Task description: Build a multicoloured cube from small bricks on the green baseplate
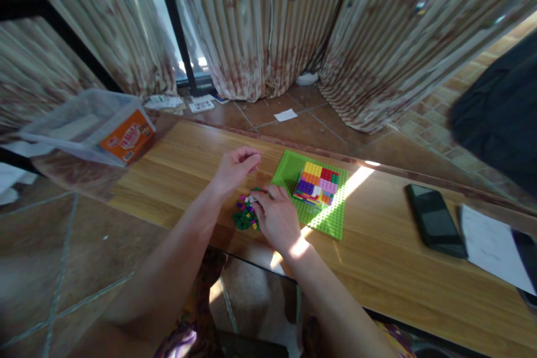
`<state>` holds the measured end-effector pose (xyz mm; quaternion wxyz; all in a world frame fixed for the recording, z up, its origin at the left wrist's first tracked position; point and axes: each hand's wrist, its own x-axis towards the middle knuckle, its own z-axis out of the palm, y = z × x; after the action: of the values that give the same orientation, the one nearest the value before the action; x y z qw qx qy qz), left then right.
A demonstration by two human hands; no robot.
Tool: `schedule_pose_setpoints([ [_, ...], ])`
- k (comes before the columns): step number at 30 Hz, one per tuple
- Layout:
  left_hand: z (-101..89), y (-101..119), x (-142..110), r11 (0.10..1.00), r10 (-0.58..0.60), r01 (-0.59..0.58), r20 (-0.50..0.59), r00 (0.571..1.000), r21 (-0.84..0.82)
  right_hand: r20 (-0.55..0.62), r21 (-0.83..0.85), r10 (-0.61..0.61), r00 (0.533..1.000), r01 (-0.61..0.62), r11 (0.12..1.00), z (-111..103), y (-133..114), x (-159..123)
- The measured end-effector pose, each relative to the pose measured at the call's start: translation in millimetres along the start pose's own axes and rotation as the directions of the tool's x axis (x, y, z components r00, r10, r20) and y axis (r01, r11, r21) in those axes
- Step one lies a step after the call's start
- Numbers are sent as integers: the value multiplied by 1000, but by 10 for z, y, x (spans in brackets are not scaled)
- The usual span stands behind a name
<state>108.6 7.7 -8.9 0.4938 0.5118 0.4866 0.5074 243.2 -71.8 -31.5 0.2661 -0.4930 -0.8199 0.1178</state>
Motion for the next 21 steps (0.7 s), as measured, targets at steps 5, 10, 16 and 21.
schedule_pose_setpoints([
  [5, -43, 4, 0, 1000, -1, 1, -5, 1000, -15, 54, -12, -9, 999, 10, 1000, 14, 24, -2],
  [10, -84, 5, 4, 1000, -3, 3, -11, 1000, 2, 70, 63, 22, 997, -26, 998, -27, 75, -76],
  [16, -77, -18, 1, 1000, 22, -22, -7, 1000, 12, 61, -11, 15, 998, -14, 1000, -8, 25, 36],
  [21, -85, -61, 24, 999, 27, -27, 6, 1000, 36, 129, -73, -72, 989, 82, 994, 20, 36, 130],
])
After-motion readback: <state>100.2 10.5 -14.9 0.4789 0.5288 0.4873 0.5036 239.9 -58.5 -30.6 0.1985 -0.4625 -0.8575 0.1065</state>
